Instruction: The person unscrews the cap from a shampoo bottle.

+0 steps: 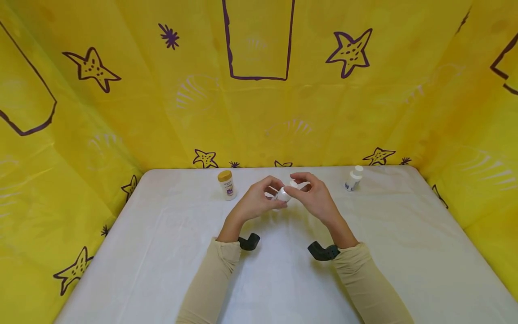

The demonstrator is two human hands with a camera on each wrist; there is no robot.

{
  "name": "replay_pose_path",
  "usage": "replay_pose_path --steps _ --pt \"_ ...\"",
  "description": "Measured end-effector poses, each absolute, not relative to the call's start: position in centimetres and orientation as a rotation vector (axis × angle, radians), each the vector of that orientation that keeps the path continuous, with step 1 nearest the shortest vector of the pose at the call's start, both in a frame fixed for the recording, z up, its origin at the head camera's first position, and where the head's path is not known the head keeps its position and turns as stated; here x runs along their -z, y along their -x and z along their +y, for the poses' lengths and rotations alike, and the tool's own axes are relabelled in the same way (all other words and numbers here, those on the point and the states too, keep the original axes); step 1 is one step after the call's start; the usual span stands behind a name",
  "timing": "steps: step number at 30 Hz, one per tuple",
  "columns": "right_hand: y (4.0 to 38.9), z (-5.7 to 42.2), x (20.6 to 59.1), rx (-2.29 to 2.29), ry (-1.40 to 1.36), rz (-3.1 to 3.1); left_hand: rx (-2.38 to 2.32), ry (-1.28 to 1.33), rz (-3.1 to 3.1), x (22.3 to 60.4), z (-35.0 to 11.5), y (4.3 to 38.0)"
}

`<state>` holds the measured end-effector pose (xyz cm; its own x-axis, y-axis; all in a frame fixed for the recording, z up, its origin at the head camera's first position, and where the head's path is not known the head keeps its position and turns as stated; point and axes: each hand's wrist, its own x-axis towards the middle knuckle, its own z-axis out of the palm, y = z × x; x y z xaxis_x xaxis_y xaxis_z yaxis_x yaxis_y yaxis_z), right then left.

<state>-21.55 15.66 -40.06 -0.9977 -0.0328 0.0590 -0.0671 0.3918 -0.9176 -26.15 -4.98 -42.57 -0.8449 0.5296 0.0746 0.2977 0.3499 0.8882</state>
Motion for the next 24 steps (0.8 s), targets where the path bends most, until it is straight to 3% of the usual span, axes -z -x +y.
replay_pose_path --steps 24 --pt "21.89 15.54 40.38 -1.670 -0.110 -2.551 -1.480 -0.767 2.377 42.51 -5.06 26.32"
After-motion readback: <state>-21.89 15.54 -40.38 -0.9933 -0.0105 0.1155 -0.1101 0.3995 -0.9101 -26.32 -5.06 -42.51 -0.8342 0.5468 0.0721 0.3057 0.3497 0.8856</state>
